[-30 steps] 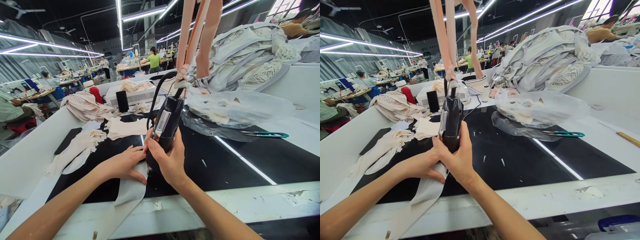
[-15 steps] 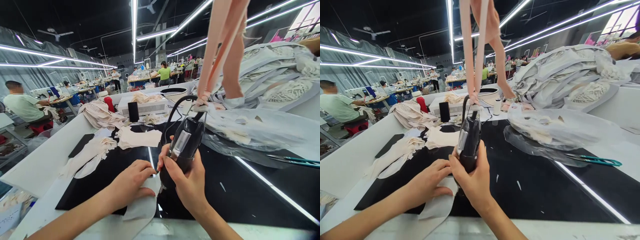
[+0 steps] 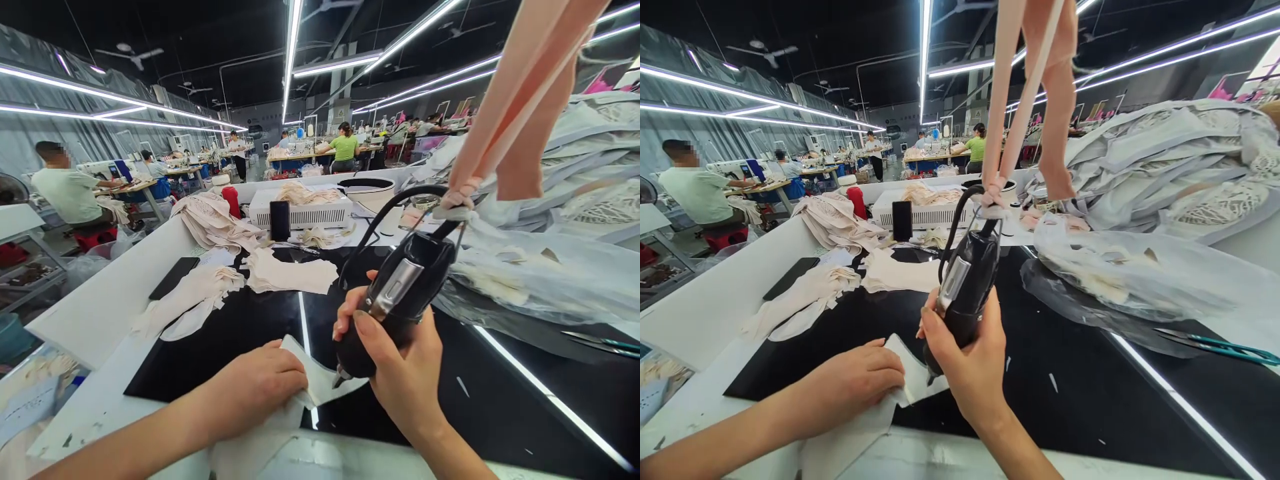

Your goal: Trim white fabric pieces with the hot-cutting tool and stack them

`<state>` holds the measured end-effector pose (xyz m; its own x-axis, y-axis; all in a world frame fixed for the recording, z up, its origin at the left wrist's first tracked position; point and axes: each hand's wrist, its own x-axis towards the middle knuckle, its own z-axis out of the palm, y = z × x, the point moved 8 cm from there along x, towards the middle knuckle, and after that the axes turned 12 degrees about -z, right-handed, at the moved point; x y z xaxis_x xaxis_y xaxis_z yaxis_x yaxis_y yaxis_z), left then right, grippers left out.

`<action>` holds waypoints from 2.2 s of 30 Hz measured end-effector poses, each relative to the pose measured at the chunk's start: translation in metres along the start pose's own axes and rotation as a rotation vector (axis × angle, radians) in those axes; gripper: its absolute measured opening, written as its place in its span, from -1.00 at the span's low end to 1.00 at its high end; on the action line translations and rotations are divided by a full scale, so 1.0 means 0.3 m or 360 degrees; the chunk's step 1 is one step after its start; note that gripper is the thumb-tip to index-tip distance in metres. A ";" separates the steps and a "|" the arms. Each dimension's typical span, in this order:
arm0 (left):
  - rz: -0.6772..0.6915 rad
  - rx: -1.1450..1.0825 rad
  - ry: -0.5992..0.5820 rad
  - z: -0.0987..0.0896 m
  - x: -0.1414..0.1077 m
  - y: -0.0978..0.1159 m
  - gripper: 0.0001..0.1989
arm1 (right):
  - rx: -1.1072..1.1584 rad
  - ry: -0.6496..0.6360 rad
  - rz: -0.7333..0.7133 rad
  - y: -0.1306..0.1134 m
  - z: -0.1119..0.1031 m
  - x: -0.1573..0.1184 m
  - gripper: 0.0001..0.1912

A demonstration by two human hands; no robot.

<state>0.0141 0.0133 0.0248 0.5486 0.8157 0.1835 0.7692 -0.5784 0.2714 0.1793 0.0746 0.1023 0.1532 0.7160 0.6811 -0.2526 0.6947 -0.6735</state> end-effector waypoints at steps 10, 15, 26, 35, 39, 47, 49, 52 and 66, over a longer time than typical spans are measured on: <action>-0.0403 -0.0059 0.0167 -0.088 0.056 -0.098 -0.75 | 0.0030 -0.0021 -0.0017 -0.004 -0.001 -0.001 -0.66; -0.0469 0.0065 0.0157 -0.049 0.087 -0.081 -0.79 | -0.0004 0.0018 -0.0053 0.003 -0.017 0.008 -0.66; -0.0439 0.0112 0.0161 0.001 0.037 -0.077 -0.78 | -0.0024 0.0015 -0.0056 -0.003 -0.048 0.000 -0.63; -0.0346 0.0093 0.0173 0.014 -0.023 -0.046 -0.76 | 0.0040 0.0023 -0.0062 -0.046 -0.045 -0.031 -0.53; -0.0314 0.0055 0.0256 0.000 -0.035 -0.034 -0.74 | 0.0074 0.0032 -0.0051 -0.047 -0.039 -0.025 -0.53; -0.0377 -0.0044 0.0218 0.002 -0.041 -0.023 -0.76 | 0.0179 0.0022 -0.0088 0.006 0.061 0.018 -0.60; -0.0381 -0.0060 0.0208 0.004 -0.046 -0.001 -0.76 | 0.0203 0.0020 -0.0072 0.017 0.081 0.017 -0.59; -0.0354 -0.0079 0.0220 0.009 -0.054 0.042 -0.77 | 0.0229 0.0016 -0.0032 0.028 0.092 0.010 -0.56; -0.0258 -0.0048 0.0294 0.032 -0.055 0.099 -0.73 | 0.0254 -0.0013 -0.0057 0.021 0.086 0.009 -0.59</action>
<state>0.0311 -0.0174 0.0207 0.3475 0.8871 0.3038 0.8308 -0.4415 0.3389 0.1533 0.0792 0.1072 0.1573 0.6900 0.7065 -0.3955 0.6995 -0.5951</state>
